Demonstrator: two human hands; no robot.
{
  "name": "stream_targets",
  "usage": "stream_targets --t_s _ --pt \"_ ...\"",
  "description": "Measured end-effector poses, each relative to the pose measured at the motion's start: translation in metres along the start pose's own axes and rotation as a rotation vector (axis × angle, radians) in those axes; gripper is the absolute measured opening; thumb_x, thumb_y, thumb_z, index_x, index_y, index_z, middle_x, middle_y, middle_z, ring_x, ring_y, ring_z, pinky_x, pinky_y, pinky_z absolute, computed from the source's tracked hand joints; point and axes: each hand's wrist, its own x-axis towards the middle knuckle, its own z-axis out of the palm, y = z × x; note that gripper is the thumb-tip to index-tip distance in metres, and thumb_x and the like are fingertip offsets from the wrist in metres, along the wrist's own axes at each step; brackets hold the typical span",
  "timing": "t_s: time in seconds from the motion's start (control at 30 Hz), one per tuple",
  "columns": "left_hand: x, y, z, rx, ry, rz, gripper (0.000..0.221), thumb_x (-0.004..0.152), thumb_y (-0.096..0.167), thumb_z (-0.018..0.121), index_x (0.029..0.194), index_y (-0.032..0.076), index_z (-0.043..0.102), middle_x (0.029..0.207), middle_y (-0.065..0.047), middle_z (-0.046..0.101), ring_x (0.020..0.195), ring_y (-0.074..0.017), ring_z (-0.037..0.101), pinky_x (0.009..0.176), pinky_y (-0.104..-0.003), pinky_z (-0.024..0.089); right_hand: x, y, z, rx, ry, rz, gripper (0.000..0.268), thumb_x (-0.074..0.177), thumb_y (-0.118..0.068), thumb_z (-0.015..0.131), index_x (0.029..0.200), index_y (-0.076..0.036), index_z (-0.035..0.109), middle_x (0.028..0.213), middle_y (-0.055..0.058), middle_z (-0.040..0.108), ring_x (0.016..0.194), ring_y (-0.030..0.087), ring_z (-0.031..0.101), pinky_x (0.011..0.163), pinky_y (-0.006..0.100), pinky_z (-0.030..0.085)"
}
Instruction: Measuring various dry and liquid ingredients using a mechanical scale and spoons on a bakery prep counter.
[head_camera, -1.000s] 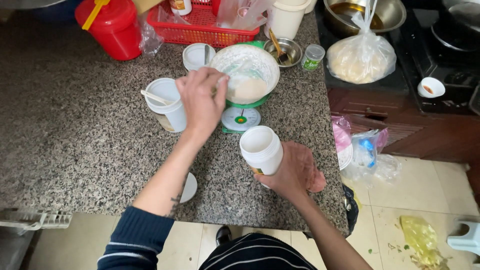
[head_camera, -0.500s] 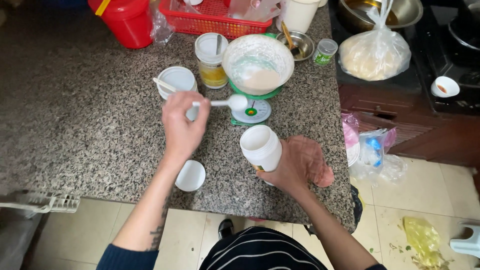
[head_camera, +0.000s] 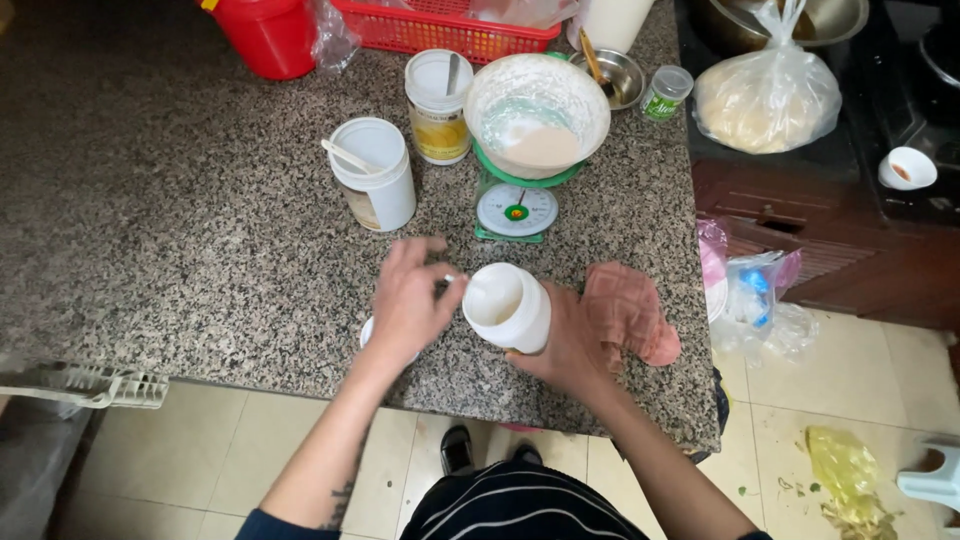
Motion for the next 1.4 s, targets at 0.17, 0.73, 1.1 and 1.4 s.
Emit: stream_targets --t_s 0.17,0.73,1.1,1.4 --pt "-0.014 0.0 0.036 0.015 -0.128 -0.065 0.014 0.098 0.019 0.081 0.094 0.01 0.091 0.148 -0.018 0.069 0.144 -0.0413 0.054 0.111 -0.055 0.048 -0.013 0.01 0.022 -0.306 -0.026 -0.102 0.118 0.075 -0.052 0.101 0.166 -0.008 0.041 0.148 0.022 0.058 0.138 0.047 0.063 0.112 0.065 0.059" --pt "-0.002 0.013 0.025 -0.802 0.134 -0.613 0.02 0.109 0.021 0.077 0.109 0.007 0.09 0.14 -0.016 0.079 0.138 -0.0363 0.07 0.121 -0.056 0.048 -0.006 0.009 -0.037 -0.104 0.123 0.131 0.123 0.064 -0.055 0.105 0.162 -0.014 0.044 0.146 0.019 0.057 0.142 0.048 0.059 0.113 0.069 0.054" --pt "0.053 0.056 -0.007 -0.898 0.288 -0.674 0.023 0.106 0.029 0.079 0.094 0.012 0.087 0.086 -0.002 0.075 0.079 -0.0107 0.051 0.078 -0.027 0.041 0.028 -0.046 -0.081 -0.185 0.138 0.286 0.118 0.068 -0.049 0.106 0.162 -0.012 0.045 0.143 0.019 0.06 0.136 0.044 0.064 0.11 0.068 0.053" --pt "0.146 0.027 -0.006 -0.726 0.489 -0.434 0.026 0.107 0.031 0.078 0.093 0.011 0.085 0.073 0.0 0.062 0.073 -0.009 0.046 0.071 -0.027 0.036 0.022 -0.028 -0.055 0.005 0.113 0.268 0.107 0.067 -0.027 0.108 0.154 0.0 0.052 0.138 0.029 0.064 0.139 0.052 0.062 0.113 0.071 0.051"
